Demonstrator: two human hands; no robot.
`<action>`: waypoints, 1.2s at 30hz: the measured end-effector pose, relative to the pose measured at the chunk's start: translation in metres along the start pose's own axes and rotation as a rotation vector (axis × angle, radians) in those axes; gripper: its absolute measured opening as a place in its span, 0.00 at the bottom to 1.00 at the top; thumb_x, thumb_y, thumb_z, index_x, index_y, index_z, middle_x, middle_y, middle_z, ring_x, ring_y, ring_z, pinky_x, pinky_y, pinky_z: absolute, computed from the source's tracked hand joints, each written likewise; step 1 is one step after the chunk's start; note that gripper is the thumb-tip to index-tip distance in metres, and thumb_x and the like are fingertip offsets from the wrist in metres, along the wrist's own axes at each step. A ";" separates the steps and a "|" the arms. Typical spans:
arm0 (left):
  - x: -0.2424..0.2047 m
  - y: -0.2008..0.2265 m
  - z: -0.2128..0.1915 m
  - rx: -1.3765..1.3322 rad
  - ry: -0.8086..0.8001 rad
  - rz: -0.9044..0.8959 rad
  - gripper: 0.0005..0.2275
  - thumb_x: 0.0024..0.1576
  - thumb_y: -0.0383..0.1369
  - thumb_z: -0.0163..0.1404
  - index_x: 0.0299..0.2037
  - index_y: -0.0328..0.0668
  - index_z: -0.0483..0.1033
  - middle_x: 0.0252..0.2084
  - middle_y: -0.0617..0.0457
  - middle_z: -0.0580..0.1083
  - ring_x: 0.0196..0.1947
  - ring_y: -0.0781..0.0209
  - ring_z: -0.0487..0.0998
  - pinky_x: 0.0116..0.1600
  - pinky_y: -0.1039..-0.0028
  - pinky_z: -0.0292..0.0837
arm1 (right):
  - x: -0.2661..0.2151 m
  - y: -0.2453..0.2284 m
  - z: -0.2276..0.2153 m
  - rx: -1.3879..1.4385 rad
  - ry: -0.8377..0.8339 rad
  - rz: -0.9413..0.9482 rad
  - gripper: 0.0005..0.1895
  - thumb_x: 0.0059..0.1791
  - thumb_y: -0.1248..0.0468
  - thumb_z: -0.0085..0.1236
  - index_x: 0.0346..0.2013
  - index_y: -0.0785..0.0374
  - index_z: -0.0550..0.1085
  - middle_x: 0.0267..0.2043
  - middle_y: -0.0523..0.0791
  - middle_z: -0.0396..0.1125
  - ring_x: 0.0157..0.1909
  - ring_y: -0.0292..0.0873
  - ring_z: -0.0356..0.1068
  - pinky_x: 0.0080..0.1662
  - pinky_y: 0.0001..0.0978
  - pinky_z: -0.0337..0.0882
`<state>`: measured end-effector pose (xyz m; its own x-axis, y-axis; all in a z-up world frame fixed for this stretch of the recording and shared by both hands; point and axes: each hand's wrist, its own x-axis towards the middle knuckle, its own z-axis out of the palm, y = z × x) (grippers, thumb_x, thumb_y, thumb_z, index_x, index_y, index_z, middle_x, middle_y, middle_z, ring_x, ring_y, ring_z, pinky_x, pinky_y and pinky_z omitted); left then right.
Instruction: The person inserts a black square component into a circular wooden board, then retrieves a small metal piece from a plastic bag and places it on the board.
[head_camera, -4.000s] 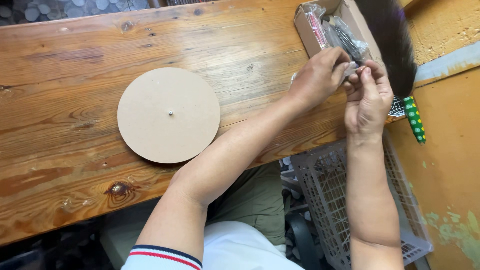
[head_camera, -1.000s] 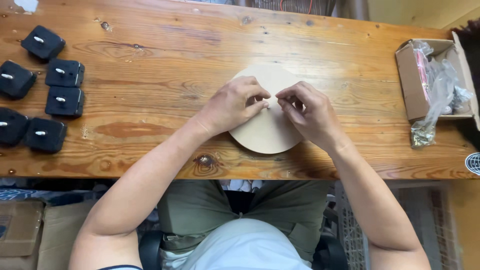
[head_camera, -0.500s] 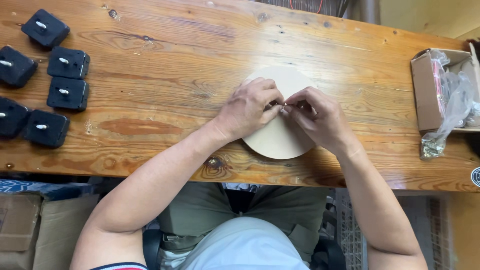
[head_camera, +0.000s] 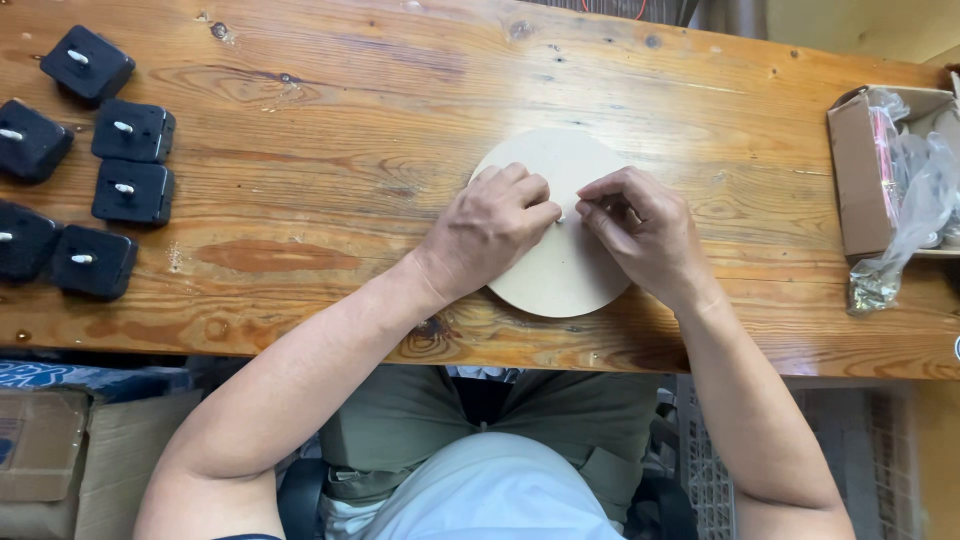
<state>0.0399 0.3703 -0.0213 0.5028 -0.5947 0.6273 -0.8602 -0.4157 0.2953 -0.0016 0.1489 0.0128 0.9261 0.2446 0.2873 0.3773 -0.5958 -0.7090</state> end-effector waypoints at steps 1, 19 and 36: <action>-0.001 -0.001 0.002 0.050 0.024 0.050 0.06 0.60 0.27 0.51 0.30 0.47 0.71 0.32 0.56 0.66 0.36 0.58 0.70 0.41 0.68 0.67 | 0.000 0.001 0.000 0.002 0.003 -0.008 0.05 0.53 0.72 0.63 0.44 0.68 0.78 0.36 0.50 0.71 0.38 0.46 0.75 0.37 0.34 0.73; -0.003 0.003 -0.007 -0.067 0.000 0.005 0.02 0.56 0.28 0.51 0.31 0.43 0.72 0.36 0.53 0.69 0.41 0.54 0.72 0.45 0.66 0.67 | -0.013 -0.018 -0.003 -0.352 -0.062 -0.127 0.08 0.51 0.73 0.61 0.45 0.65 0.79 0.38 0.50 0.70 0.38 0.51 0.75 0.37 0.42 0.75; 0.001 0.003 -0.008 -0.113 -0.078 -0.061 0.04 0.55 0.33 0.54 0.36 0.44 0.76 0.36 0.53 0.68 0.41 0.54 0.71 0.46 0.64 0.67 | -0.027 -0.008 0.003 -0.522 -0.042 -0.123 0.12 0.53 0.68 0.56 0.50 0.53 0.76 0.38 0.44 0.65 0.39 0.52 0.72 0.38 0.46 0.75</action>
<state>0.0372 0.3739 -0.0138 0.5556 -0.6240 0.5494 -0.8298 -0.3751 0.4132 -0.0301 0.1494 0.0088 0.8780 0.3606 0.3148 0.4440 -0.8592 -0.2542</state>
